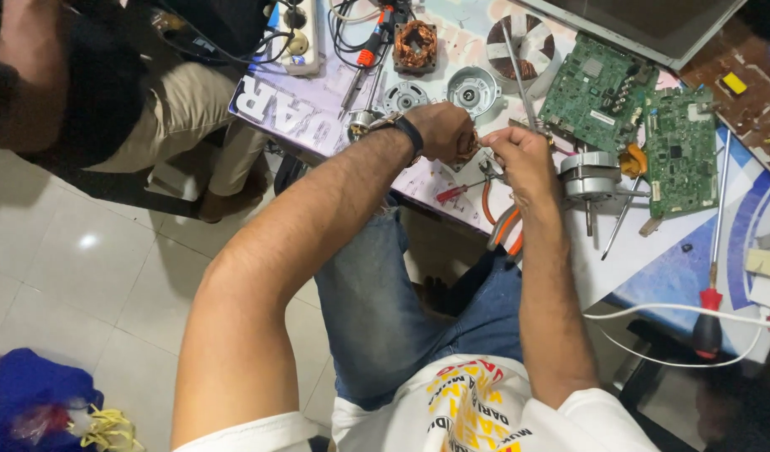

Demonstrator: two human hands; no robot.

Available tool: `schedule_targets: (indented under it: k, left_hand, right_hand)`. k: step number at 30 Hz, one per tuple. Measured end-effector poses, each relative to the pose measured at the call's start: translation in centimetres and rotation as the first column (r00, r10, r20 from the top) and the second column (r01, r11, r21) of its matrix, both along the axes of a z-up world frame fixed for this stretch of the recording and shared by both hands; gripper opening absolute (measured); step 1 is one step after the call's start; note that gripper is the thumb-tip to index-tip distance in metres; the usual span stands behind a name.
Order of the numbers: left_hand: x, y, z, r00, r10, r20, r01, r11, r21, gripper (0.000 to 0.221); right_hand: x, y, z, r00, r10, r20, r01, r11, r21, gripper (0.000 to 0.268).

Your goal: Repairing or disassembling an electronic motor assembly by manipulating wires and small components on a workbench.

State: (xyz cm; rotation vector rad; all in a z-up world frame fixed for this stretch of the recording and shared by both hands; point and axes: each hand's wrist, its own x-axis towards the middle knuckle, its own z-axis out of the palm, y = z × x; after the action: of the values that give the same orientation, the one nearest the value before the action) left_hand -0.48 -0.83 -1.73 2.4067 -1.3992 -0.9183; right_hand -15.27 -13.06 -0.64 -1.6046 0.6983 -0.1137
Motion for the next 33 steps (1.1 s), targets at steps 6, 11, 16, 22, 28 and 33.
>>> schedule_targets:
  k: [6, 11, 16, 22, 28, 33]
  left_hand:
    - [0.3, -0.2, -0.7, 1.000, -0.011, 0.007, 0.011, 1.000, 0.003, 0.023]
    - [0.4, -0.4, -1.3, 0.998, -0.032, 0.055, 0.032, 0.999, -0.009, 0.022]
    - [0.4, -0.7, -2.1, 0.997, -0.053, 0.058, 0.055, 0.998, -0.017, 0.022]
    - [0.6, -0.1, -1.7, 0.998, -0.055, -0.006, 0.055, 0.998, -0.041, 0.024]
    - [0.6, 0.1, -1.4, 0.993, -0.097, 0.063, 0.101, 0.992, -0.074, 0.022]
    - [0.1, 0.5, -0.8, 0.991, -0.093, 0.093, 0.102, 0.990, -0.097, 0.019]
  right_hand:
    - [-3.4, 1.1, 0.6, 1.000, -0.026, 0.001, 0.025, 0.997, 0.079, 0.015]
    - [-5.5, 4.4, -1.5, 0.997, 0.069, 0.034, -0.068, 0.998, -0.013, 0.017]
    - [-4.9, 5.6, -2.9, 0.980, 0.192, 0.049, -0.185, 0.976, -0.113, 0.017]
    - [-6.1, 4.9, -2.9, 0.986, 0.088, 0.139, -0.108, 0.984, 0.140, 0.019]
    - [-6.8, 5.0, -3.3, 0.995, 0.033, 0.092, -0.056, 0.962, 0.267, 0.020]
    - [-6.4, 5.2, -3.2, 0.991, -0.036, 0.128, -0.002, 0.959, 0.283, 0.015]
